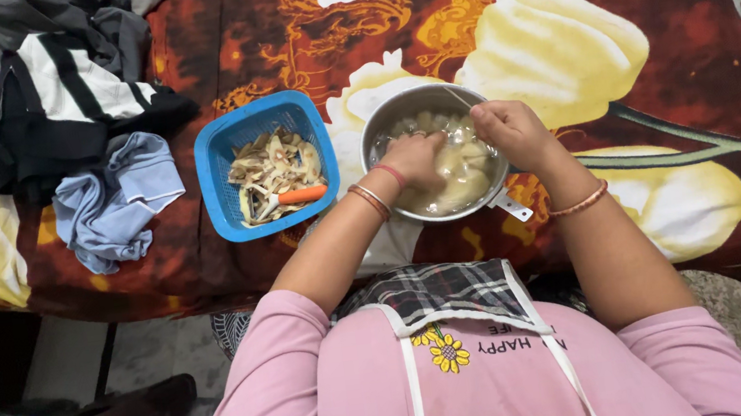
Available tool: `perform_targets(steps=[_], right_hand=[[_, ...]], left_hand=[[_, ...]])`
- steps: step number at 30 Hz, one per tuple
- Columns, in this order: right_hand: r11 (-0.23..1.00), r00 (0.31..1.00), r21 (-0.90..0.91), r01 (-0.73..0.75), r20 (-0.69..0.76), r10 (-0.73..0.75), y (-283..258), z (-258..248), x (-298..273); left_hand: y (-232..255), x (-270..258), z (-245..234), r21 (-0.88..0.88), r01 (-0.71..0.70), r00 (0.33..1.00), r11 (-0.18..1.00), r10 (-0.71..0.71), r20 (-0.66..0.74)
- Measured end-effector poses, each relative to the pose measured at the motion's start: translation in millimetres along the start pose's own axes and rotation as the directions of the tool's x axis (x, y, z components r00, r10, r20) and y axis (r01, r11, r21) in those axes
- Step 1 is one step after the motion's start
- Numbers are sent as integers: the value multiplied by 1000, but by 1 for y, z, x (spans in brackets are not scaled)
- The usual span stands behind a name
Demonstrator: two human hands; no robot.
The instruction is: The person peels potatoes using a peeler and places the peeled potatoes into a metal bowl filled with water. The peels are collected in a blue plastic basket. The person handles the potatoes one by one, peeling them thoroughly before submerging them in the water.
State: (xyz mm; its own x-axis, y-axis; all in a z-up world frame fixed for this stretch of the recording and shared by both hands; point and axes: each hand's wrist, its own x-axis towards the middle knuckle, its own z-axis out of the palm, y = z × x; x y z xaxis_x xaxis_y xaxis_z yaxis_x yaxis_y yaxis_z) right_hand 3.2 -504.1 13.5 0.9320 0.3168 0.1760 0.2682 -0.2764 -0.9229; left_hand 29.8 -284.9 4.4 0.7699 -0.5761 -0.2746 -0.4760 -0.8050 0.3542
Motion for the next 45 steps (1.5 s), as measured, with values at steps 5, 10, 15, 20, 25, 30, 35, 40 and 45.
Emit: perform_targets(steps=[5,10,15,20,25,30,35,40,45], right_hand=[[997,1000,83,-1,26,-2,3,-1,1],[999,1000,54,-1,17,0,7,0,-1],[997,1000,71,3,21,-4,6,0,0],[998,1000,68,-8,16,7,9,-1,-2],[993,999,-114,5,-48,-10,4,1,-4],[969,994,-236,-72,-97,50,-28,14,-13],[903,989,-420,-88,-144,29,-54,26,-12],[797,980,-594,-107,-197,-16,-59,34,-9],[693,980,-716,-88,-187,-70,-62,45,-8]], left_hand=[[-10,13,11,-237,41,999,971,-41,3],[-16,22,19,-228,97,995,969,-96,14],[-21,27,19,-335,47,999,941,-46,11],[-22,23,24,-283,-28,995,959,54,85],[-31,17,28,-489,-167,985,856,125,-119],[-40,15,25,-911,-161,958,378,-164,-237],[-44,7,17,-969,-226,973,-96,-76,-220],[-31,-2,21,-912,-367,930,-184,-90,-356],[-13,-11,32,-893,-393,917,-220,-171,-361]])
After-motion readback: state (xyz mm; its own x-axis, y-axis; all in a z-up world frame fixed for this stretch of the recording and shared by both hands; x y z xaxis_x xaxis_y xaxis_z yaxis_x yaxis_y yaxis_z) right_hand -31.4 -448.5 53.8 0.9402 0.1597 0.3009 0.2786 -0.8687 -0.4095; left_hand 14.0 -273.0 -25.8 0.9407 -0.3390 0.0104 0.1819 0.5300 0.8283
